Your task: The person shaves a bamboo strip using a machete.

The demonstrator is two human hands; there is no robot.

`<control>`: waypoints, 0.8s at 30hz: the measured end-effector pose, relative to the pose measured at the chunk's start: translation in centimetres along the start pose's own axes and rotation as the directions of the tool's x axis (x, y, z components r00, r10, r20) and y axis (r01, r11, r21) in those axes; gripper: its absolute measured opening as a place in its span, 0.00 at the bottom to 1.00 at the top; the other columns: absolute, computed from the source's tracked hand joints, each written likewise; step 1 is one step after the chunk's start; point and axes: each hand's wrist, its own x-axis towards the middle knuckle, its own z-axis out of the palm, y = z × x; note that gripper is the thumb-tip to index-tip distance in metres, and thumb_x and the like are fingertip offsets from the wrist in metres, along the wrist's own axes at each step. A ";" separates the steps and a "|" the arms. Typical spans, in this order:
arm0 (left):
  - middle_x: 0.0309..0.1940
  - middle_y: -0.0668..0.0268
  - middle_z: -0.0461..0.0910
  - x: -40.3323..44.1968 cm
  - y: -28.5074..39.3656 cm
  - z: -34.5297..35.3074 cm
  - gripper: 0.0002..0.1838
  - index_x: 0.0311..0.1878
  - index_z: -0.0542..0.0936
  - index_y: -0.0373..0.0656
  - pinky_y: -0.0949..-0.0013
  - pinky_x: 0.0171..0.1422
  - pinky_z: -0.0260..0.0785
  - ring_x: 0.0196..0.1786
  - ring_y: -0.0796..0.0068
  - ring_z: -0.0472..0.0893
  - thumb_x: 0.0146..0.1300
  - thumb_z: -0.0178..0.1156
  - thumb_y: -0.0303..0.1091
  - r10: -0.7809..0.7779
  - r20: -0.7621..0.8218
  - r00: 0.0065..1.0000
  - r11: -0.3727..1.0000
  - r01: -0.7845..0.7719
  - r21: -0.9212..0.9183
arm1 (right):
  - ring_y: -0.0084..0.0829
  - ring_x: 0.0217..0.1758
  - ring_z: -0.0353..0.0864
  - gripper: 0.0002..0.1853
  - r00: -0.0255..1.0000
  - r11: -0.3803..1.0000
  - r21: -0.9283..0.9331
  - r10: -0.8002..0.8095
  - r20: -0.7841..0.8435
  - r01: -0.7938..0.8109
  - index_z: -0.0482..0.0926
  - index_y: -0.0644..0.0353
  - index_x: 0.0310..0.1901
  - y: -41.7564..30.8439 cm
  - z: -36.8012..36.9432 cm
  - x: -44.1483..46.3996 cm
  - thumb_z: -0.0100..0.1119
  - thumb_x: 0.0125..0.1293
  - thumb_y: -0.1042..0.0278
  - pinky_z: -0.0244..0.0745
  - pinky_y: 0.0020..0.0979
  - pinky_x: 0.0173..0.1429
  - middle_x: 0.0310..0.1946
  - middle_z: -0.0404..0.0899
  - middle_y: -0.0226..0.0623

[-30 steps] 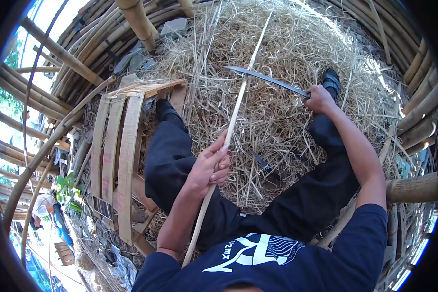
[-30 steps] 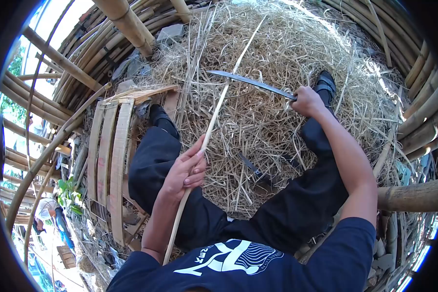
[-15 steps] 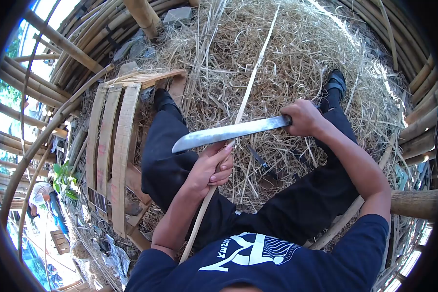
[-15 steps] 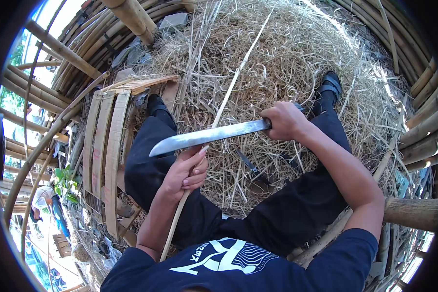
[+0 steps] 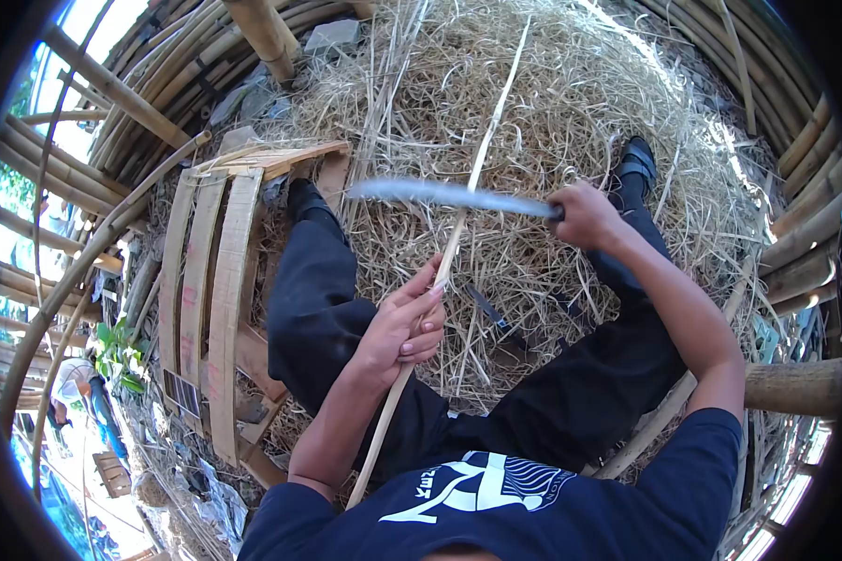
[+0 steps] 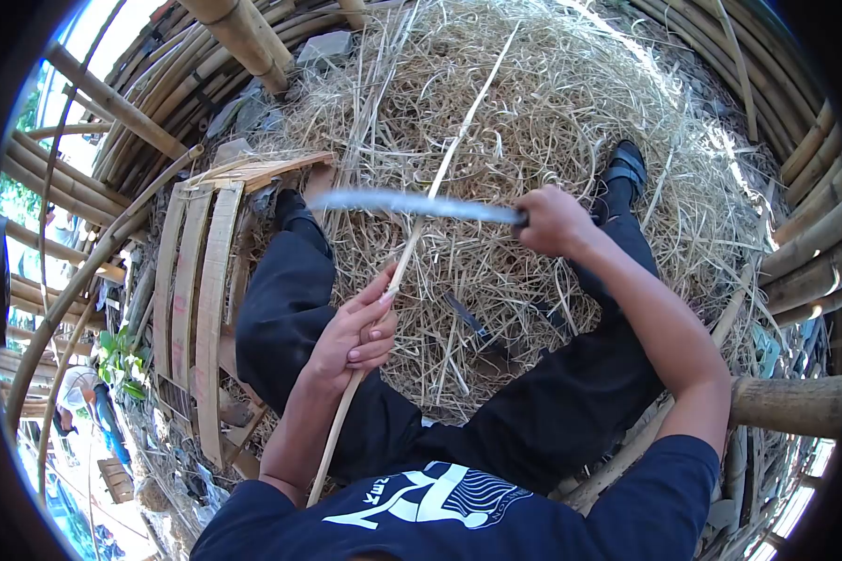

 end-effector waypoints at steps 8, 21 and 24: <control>0.19 0.75 0.60 -0.8 -0.1 -0.6 0.24 0.72 0.60 0.59 0.85 0.12 0.49 0.10 0.90 0.55 0.75 0.47 0.33 -0.019 -0.008 1.000 1.000 0.019 -0.011 | 0.45 0.37 0.85 0.11 0.984 0.974 -0.149 0.176 0.013 -0.172 0.85 0.59 0.33 3.2 0.7 3.7 0.59 0.48 0.66 0.80 0.42 0.46 0.31 0.84 0.44; 0.20 0.74 0.62 -0.8 -0.1 -0.5 0.23 0.70 0.60 0.58 0.85 0.12 0.49 0.10 0.90 0.56 0.74 0.47 0.34 -0.010 -0.003 1.000 1.000 0.010 0.016 | 0.48 0.29 0.82 0.08 0.977 0.967 -0.140 -0.211 0.036 0.214 0.82 0.60 0.28 -1.3 0.0 1.1 0.59 0.48 0.67 0.79 0.43 0.41 0.21 0.79 0.48; 0.20 0.74 0.62 -1.0 0.2 -0.4 0.23 0.70 0.59 0.58 0.85 0.12 0.49 0.10 0.90 0.56 0.74 0.48 0.34 -0.029 -0.007 1.000 0.999 0.029 0.040 | 0.43 0.29 0.82 0.03 0.952 0.935 -0.190 -0.282 0.117 0.300 0.79 0.55 0.23 -2.3 -0.2 1.4 0.60 0.44 0.68 0.79 0.41 0.39 0.22 0.80 0.42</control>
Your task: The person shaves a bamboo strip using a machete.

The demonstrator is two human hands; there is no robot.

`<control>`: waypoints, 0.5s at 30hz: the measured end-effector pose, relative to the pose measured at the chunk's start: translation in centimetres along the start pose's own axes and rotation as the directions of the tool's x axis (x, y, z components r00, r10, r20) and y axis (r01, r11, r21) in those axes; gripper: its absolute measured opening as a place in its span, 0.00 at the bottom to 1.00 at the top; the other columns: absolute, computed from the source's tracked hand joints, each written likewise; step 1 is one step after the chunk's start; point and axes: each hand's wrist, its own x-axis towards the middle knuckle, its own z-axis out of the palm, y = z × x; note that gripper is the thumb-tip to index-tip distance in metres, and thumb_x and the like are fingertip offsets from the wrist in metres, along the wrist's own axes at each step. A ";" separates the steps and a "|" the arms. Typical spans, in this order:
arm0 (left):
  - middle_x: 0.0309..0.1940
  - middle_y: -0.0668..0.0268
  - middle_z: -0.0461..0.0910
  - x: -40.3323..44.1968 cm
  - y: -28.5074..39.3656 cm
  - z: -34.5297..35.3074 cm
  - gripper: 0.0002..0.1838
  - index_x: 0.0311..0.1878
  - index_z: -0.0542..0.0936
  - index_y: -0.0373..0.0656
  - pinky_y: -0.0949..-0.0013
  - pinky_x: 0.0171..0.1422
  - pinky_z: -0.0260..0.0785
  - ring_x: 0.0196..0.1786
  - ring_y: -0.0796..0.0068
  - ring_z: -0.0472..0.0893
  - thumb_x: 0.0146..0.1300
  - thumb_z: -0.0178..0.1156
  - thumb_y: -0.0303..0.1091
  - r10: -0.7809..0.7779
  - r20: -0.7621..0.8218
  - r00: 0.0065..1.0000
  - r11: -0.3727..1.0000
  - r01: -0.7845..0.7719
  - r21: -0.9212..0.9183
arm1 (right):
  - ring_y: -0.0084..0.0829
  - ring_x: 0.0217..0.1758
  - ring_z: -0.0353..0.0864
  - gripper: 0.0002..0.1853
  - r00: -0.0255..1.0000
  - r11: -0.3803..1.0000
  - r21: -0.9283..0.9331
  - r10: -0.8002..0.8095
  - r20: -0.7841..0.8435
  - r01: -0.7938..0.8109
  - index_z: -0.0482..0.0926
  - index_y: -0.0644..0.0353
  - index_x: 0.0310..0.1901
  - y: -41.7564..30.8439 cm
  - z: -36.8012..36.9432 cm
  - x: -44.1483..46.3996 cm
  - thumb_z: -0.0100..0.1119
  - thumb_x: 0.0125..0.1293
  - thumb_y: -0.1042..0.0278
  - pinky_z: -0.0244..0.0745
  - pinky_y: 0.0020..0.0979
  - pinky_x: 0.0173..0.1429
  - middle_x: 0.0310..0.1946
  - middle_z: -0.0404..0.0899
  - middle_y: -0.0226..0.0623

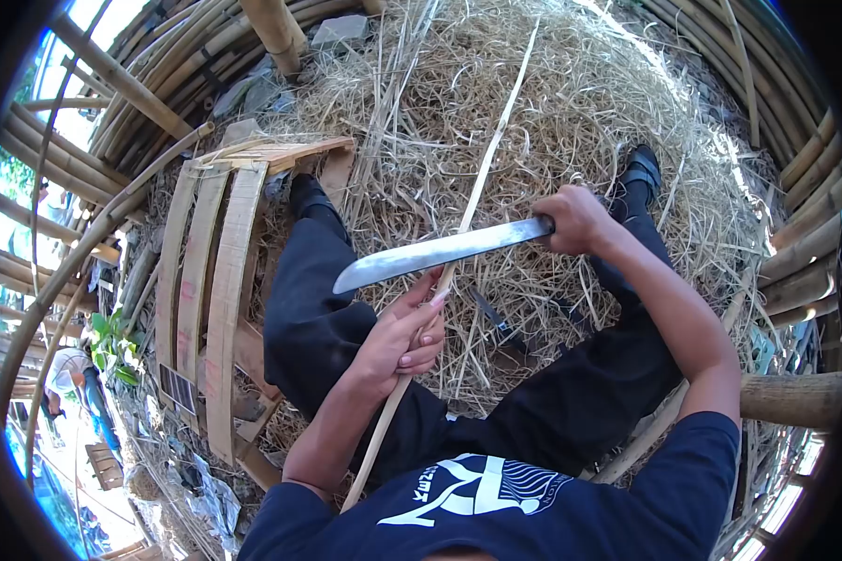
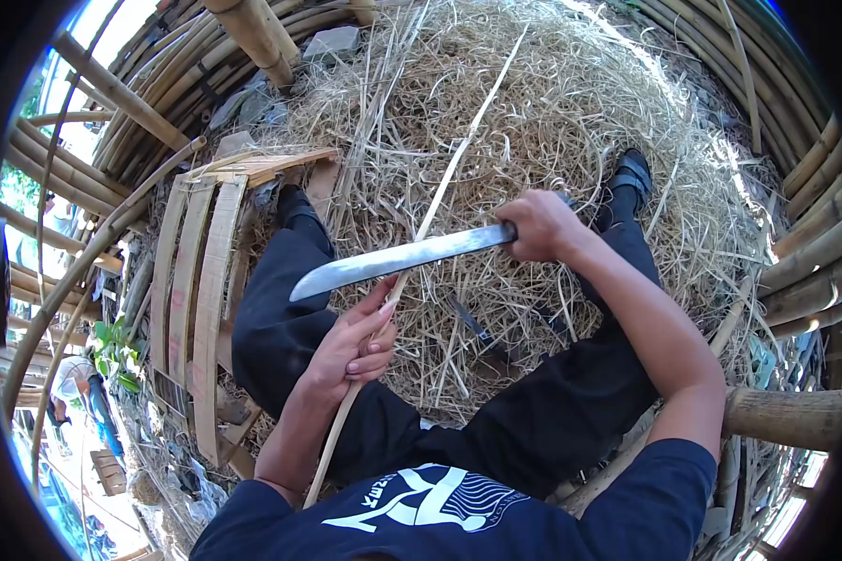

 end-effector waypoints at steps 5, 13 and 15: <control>0.19 0.76 0.59 -0.3 -0.3 0.3 0.24 0.72 0.59 0.60 0.85 0.11 0.48 0.10 0.91 0.55 0.75 0.46 0.33 -0.033 -0.066 0.997 0.999 0.036 0.040 | 0.47 0.46 0.84 0.15 0.686 0.697 0.090 0.717 -0.126 -0.712 0.83 0.67 0.35 8.2 -0.5 0.8 0.59 0.53 0.62 0.77 0.43 0.53 0.35 0.83 0.56; 0.20 0.75 0.62 -0.6 0.2 0.4 0.24 0.72 0.58 0.55 0.85 0.12 0.51 0.10 0.91 0.55 0.76 0.44 0.32 0.032 -0.022 0.999 0.999 -0.031 0.021 | 0.50 0.42 0.84 0.20 0.551 0.527 0.345 0.834 -0.034 -0.777 0.83 0.71 0.36 12.7 1.5 -3.1 0.59 0.51 0.58 0.77 0.40 0.51 0.35 0.82 0.62; 0.20 0.73 0.63 -0.1 -0.2 -0.1 0.24 0.72 0.58 0.54 0.85 0.12 0.51 0.10 0.91 0.56 0.75 0.44 0.32 0.040 0.010 0.999 0.999 -0.040 -0.026 | 0.50 0.39 0.84 0.20 0.639 0.610 0.336 0.769 -0.030 -0.718 0.83 0.70 0.33 11.6 1.1 -2.7 0.60 0.50 0.57 0.77 0.41 0.49 0.32 0.82 0.61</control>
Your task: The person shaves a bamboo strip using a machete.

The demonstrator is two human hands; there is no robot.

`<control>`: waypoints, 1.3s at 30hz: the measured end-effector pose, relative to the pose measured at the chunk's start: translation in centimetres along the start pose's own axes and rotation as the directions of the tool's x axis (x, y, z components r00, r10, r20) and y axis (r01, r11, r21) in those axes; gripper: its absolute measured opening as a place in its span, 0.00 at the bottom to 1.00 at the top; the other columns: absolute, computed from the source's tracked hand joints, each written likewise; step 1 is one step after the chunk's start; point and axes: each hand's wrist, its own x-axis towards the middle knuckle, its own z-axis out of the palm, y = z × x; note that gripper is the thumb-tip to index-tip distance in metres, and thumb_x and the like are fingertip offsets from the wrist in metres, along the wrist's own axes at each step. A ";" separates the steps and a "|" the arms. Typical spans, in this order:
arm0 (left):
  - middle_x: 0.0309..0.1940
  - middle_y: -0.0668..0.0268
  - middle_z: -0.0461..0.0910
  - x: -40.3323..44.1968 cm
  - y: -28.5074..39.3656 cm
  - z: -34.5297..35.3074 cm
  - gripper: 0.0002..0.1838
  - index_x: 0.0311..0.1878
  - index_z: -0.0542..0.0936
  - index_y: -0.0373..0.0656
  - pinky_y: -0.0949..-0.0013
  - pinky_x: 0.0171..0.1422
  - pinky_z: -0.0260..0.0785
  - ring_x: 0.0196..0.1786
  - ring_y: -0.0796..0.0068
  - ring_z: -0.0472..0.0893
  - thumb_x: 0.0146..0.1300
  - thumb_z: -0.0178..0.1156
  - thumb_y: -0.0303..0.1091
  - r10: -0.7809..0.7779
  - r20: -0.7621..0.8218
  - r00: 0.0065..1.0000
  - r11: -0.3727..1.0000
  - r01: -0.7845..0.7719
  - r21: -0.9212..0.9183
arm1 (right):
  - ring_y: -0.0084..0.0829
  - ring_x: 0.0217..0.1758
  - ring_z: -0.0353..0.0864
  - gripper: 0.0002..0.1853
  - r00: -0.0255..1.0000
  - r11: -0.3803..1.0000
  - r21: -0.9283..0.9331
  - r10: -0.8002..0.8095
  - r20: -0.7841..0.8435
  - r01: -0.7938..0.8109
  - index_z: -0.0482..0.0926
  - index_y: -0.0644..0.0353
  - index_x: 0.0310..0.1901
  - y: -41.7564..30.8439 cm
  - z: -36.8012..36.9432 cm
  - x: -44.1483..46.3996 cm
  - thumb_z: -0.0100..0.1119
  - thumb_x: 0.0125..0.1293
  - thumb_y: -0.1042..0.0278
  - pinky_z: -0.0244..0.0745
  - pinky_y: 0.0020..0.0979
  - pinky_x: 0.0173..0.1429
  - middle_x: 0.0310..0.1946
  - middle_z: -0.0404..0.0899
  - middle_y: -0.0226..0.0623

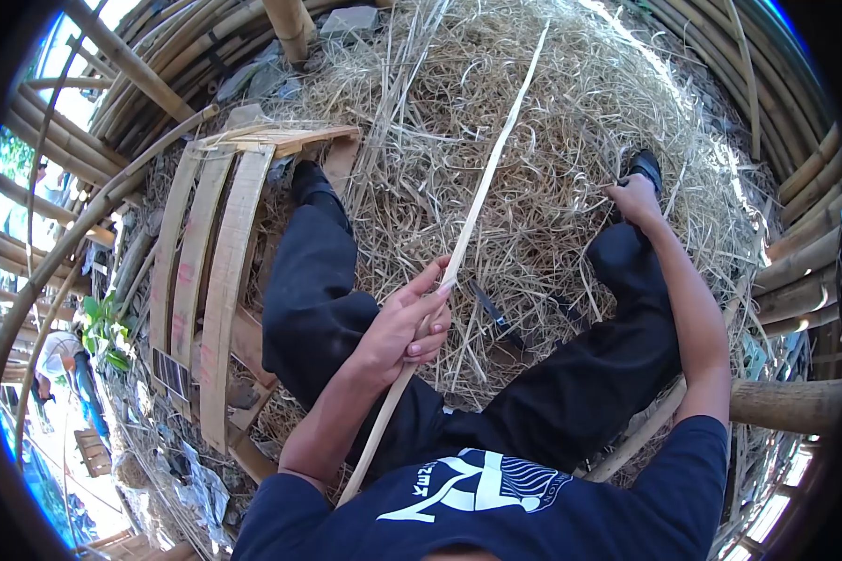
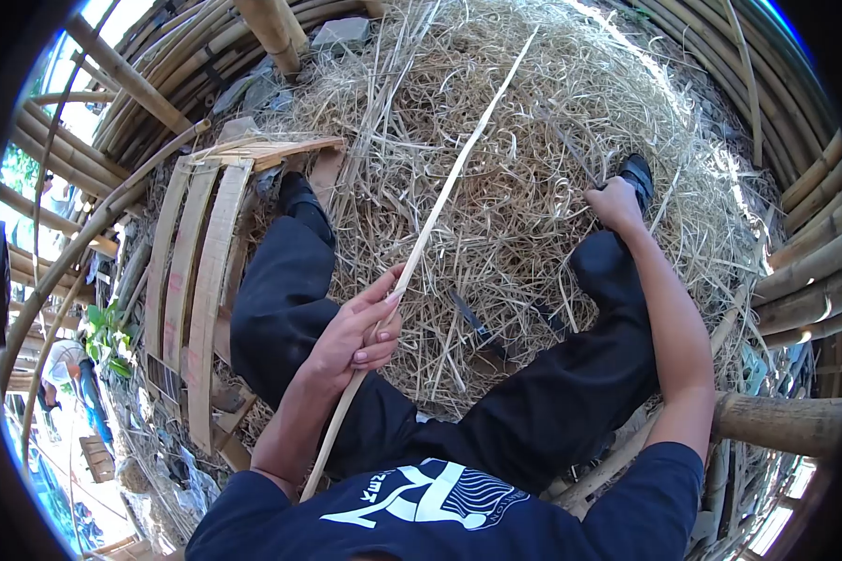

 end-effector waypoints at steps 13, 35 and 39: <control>0.25 0.68 0.75 1.5 -1.1 -0.7 0.17 0.61 0.70 0.38 0.84 0.16 0.58 0.14 0.88 0.67 0.72 0.51 0.32 0.042 -0.106 0.994 0.966 -0.014 0.258 | 0.50 0.39 0.82 0.14 0.884 0.875 -0.140 -0.445 0.145 0.464 0.85 0.62 0.36 -6.6 -0.2 -4.9 0.61 0.49 0.63 0.77 0.42 0.50 0.32 0.82 0.54; 0.24 0.73 0.69 1.2 -1.2 -0.2 0.15 0.57 0.71 0.35 0.85 0.16 0.50 0.13 0.93 0.57 0.75 0.47 0.33 0.054 -0.091 0.994 0.970 -0.031 0.239 | 0.50 0.33 0.82 0.11 0.773 0.766 -0.128 -0.603 0.196 0.630 0.85 0.58 0.32 -6.2 2.0 -5.3 0.58 0.47 0.67 0.79 0.43 0.46 0.25 0.80 0.53; 0.24 0.73 0.68 1.2 -1.2 -0.4 0.15 0.58 0.70 0.35 0.85 0.16 0.49 0.13 0.93 0.57 0.75 0.48 0.33 0.036 -0.099 0.994 0.971 -0.011 0.237 | 0.48 0.32 0.82 0.07 0.671 0.637 -0.211 -0.697 0.255 0.742 0.82 0.58 0.26 -6.9 2.8 -6.0 0.57 0.46 0.68 0.79 0.43 0.45 0.24 0.80 0.48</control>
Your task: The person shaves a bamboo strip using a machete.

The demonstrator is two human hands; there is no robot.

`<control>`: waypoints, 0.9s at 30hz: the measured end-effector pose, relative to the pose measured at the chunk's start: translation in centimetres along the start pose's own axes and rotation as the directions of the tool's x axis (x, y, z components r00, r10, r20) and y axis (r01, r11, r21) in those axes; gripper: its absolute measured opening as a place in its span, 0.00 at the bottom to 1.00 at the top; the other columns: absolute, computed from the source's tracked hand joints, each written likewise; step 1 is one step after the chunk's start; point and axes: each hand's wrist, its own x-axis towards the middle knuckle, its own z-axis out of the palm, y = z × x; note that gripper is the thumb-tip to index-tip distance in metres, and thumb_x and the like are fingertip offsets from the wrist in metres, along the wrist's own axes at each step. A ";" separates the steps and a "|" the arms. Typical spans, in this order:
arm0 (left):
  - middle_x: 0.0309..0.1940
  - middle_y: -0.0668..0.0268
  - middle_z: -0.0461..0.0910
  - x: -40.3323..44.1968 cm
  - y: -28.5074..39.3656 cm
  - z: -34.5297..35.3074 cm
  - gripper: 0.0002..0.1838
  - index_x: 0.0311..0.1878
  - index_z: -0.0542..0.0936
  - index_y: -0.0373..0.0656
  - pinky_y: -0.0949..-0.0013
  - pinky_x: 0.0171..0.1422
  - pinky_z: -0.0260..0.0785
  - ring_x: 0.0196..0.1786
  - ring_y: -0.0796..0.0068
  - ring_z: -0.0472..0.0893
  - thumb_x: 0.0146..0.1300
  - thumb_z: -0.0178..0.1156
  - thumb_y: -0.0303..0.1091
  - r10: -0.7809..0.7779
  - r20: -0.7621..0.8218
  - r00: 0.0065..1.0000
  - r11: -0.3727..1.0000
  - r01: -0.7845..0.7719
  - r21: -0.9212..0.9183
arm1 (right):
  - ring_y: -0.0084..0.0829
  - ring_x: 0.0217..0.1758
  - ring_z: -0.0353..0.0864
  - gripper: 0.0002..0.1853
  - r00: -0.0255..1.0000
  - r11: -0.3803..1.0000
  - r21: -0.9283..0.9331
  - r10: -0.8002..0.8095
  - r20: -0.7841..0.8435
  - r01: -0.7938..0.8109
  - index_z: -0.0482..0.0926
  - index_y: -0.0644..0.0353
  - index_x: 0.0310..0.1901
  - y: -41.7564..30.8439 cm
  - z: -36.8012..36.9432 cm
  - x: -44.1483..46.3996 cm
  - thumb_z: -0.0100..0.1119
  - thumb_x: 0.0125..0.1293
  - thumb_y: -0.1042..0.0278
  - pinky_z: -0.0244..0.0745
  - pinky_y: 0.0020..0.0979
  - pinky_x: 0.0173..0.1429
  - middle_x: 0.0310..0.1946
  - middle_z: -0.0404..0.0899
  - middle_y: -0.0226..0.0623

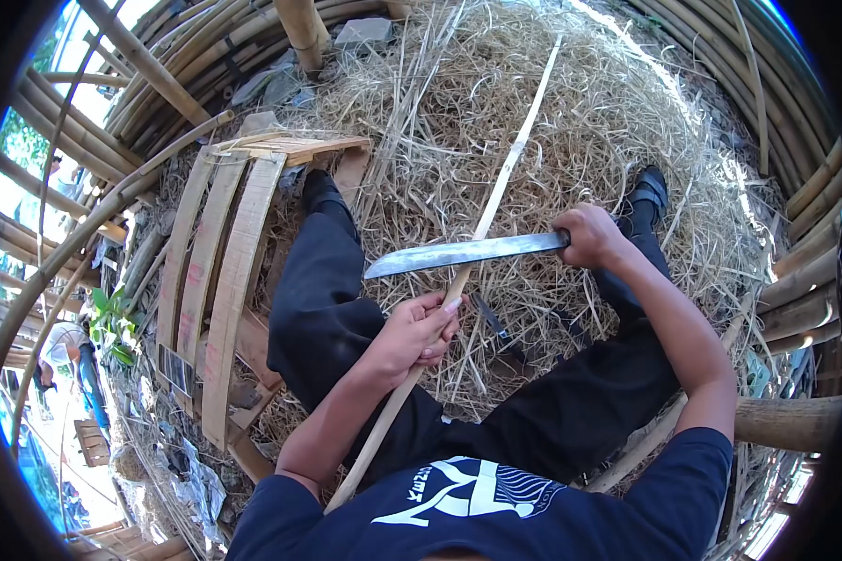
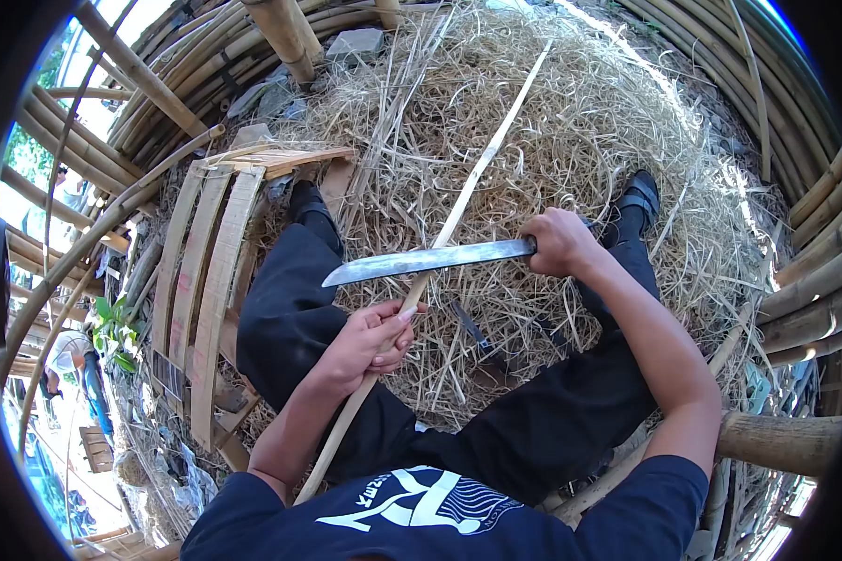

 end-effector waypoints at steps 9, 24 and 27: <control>0.23 0.74 0.68 -0.2 0.4 0.4 0.15 0.58 0.70 0.35 0.85 0.16 0.49 0.13 0.93 0.57 0.74 0.48 0.33 -0.001 0.036 0.999 1.000 0.001 -0.012 | 0.51 0.35 0.82 0.12 0.872 0.894 0.065 0.447 -0.199 -0.444 0.85 0.64 0.34 4.6 -0.4 -0.7 0.60 0.50 0.66 0.78 0.42 0.48 0.31 0.82 0.54; 0.23 0.75 0.69 -0.6 0.0 0.2 0.16 0.59 0.69 0.35 0.85 0.16 0.51 0.13 0.93 0.58 0.73 0.50 0.33 -0.023 0.052 0.998 0.999 0.021 0.028 | 0.49 0.40 0.83 0.15 0.842 0.854 0.064 0.520 -0.145 -0.516 0.83 0.69 0.33 6.2 -0.5 0.1 0.58 0.49 0.65 0.77 0.42 0.51 0.33 0.82 0.56; 0.23 0.74 0.68 -0.9 0.2 -0.4 0.16 0.59 0.69 0.34 0.85 0.16 0.51 0.14 0.93 0.58 0.73 0.50 0.32 0.006 0.050 0.999 1.000 -0.006 0.006 | 0.49 0.39 0.83 0.15 0.880 0.879 0.190 0.462 -0.112 -0.438 0.83 0.68 0.33 5.7 1.0 -0.1 0.58 0.49 0.64 0.77 0.41 0.50 0.32 0.82 0.57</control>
